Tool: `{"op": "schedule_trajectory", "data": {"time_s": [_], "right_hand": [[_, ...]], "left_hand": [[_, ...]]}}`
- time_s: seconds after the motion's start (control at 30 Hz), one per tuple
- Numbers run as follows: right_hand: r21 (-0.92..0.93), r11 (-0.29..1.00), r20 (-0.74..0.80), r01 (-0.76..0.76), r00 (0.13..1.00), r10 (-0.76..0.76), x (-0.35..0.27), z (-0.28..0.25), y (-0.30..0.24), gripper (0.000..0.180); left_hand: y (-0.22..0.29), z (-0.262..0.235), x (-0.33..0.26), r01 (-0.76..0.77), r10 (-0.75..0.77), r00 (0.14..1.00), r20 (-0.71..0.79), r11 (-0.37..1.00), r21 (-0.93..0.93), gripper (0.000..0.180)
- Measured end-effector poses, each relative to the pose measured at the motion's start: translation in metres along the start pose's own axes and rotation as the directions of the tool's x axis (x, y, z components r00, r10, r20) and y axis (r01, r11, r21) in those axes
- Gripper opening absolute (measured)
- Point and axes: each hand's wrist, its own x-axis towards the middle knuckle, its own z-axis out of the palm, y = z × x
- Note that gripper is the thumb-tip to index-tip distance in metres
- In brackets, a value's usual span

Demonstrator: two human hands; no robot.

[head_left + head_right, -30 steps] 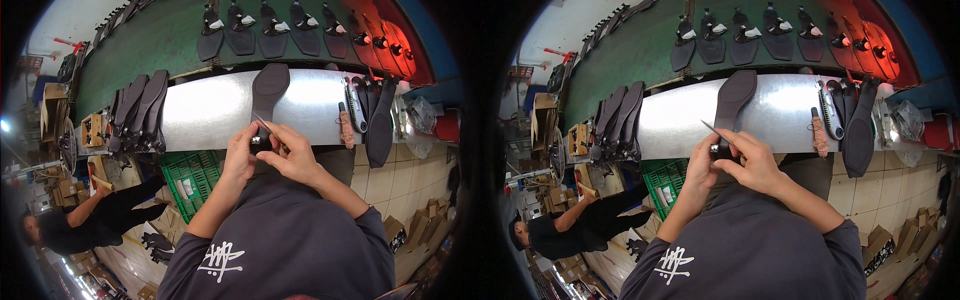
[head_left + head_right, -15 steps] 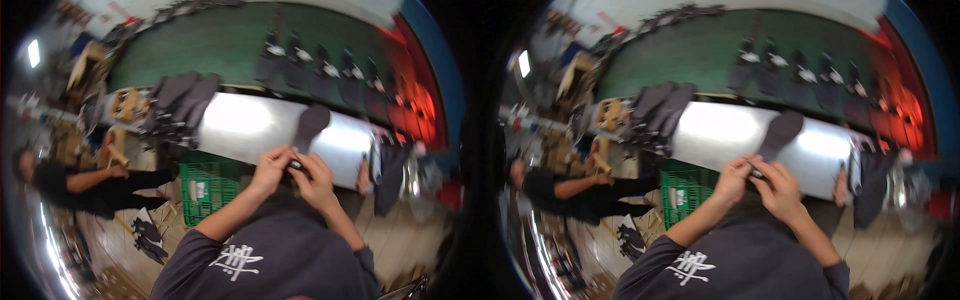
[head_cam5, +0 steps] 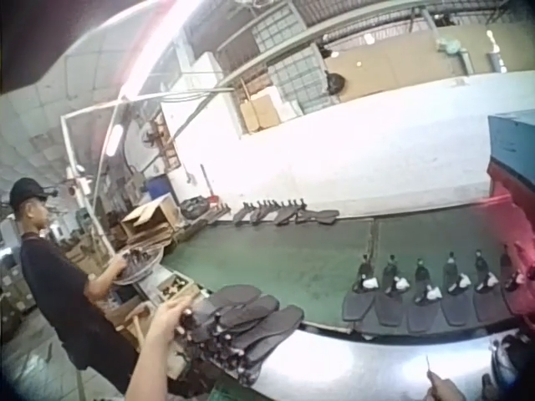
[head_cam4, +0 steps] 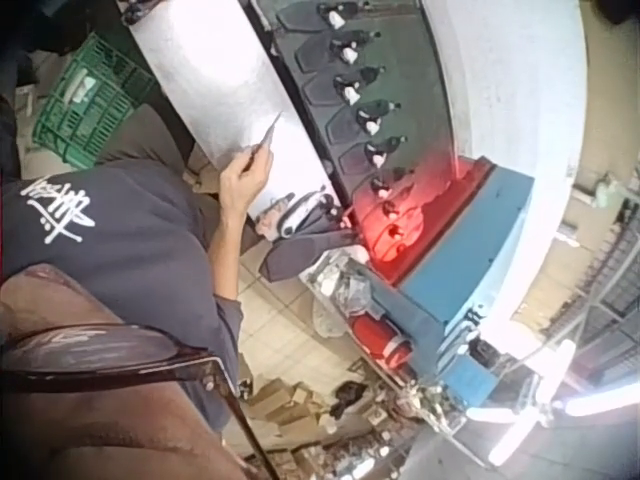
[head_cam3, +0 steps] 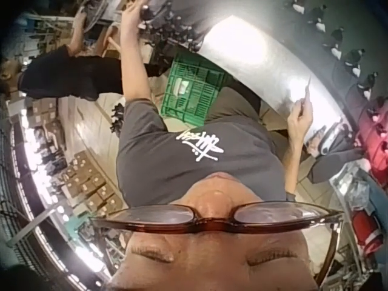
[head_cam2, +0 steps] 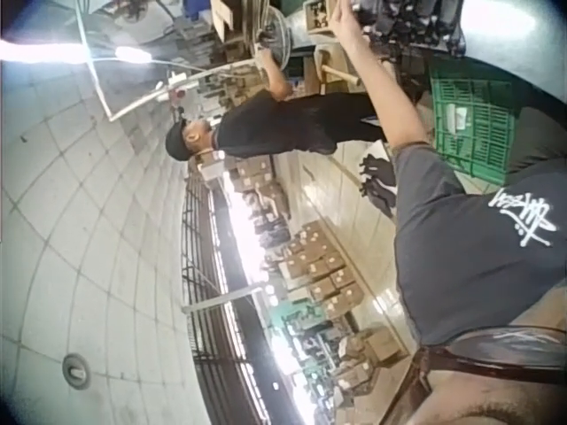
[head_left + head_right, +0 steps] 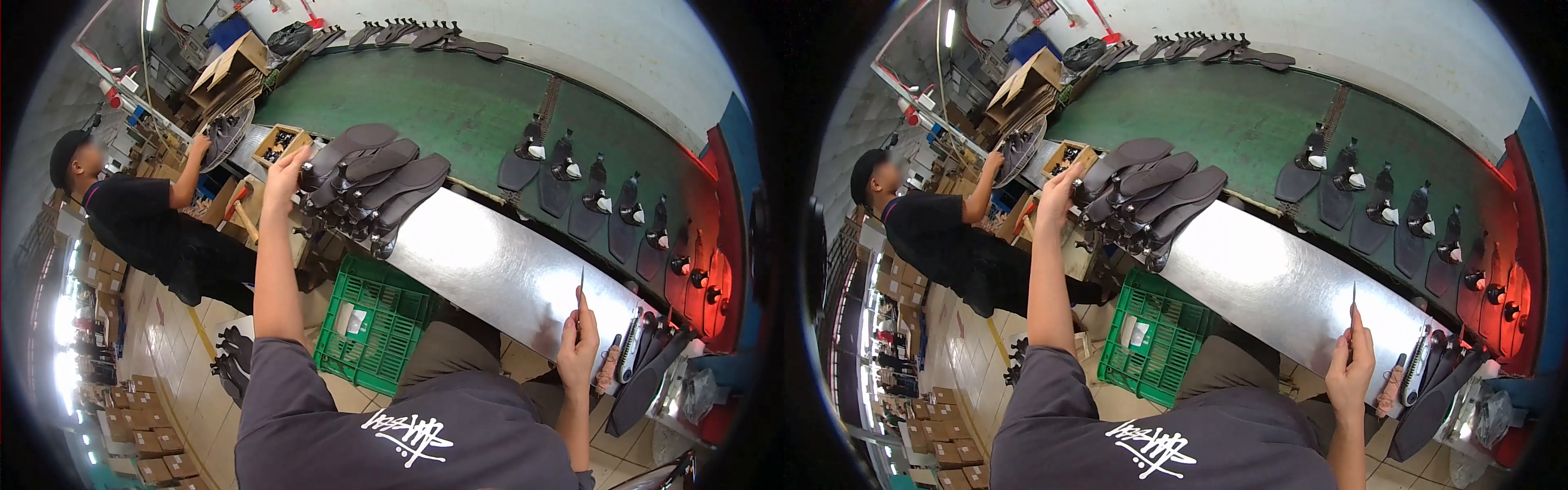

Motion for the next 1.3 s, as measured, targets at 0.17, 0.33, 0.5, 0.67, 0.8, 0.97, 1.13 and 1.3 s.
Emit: {"op": "schedule_trajectory", "data": {"time_s": [0.17, 0.33, 0.5, 0.67, 0.8, 0.97, 1.13, 1.3], "right_hand": [[-0.137, 0.990, -0.026, -0.016, 1.000, 0.013, 0.000, -0.013, 0.024, 0.035], [-0.306, 0.947, -0.101, -0.096, 0.993, 0.068, 0.009, -0.032, 0.034, 0.030], [-0.520, 0.849, -0.177, -0.096, 0.984, 0.003, 0.014, -0.061, 0.051, 0.035], [-0.560, 0.823, -0.223, -0.095, 0.974, -0.039, 0.008, -0.080, 0.060, 0.042], [-0.594, 0.790, -0.264, -0.151, 0.965, -0.013, 0.003, -0.085, 0.079, 0.042], [-0.548, 0.806, -0.303, -0.222, 0.951, 0.056, 0.000, -0.079, 0.089, 0.043], [-0.537, 0.819, -0.286, -0.201, 0.957, 0.047, -0.004, -0.078, 0.081, 0.044], [-0.583, 0.810, -0.405, -0.055, 0.884, -0.232, -0.007, -0.076, 0.061, 0.055]], "left_hand": [[-0.035, 0.022, -0.001, -0.406, 0.462, 0.883, -0.077, 0.837, 0.368, 0.038], [-0.028, 0.157, -0.061, -0.672, 0.641, 0.739, 0.208, 0.723, 0.157, 0.028], [-0.048, 0.303, -0.056, -0.650, 0.505, 0.714, 0.485, 0.736, 0.190, 0.056], [-0.097, 0.400, 0.003, -0.716, 0.517, 0.679, 0.521, 0.623, 0.316, 0.053], [-0.110, 0.422, 0.008, -0.669, 0.446, 0.682, 0.580, 0.700, 0.249, 0.032], [-0.140, 0.405, 0.011, -0.775, 0.539, 0.603, 0.587, 0.571, 0.271, 0.039], [-0.142, 0.427, 0.013, -0.838, 0.569, 0.535, 0.624, 0.449, 0.309, 0.039], [-0.152, 0.406, 0.039, -0.851, 0.693, 0.523, 0.496, 0.388, 0.355, 0.033]]}}
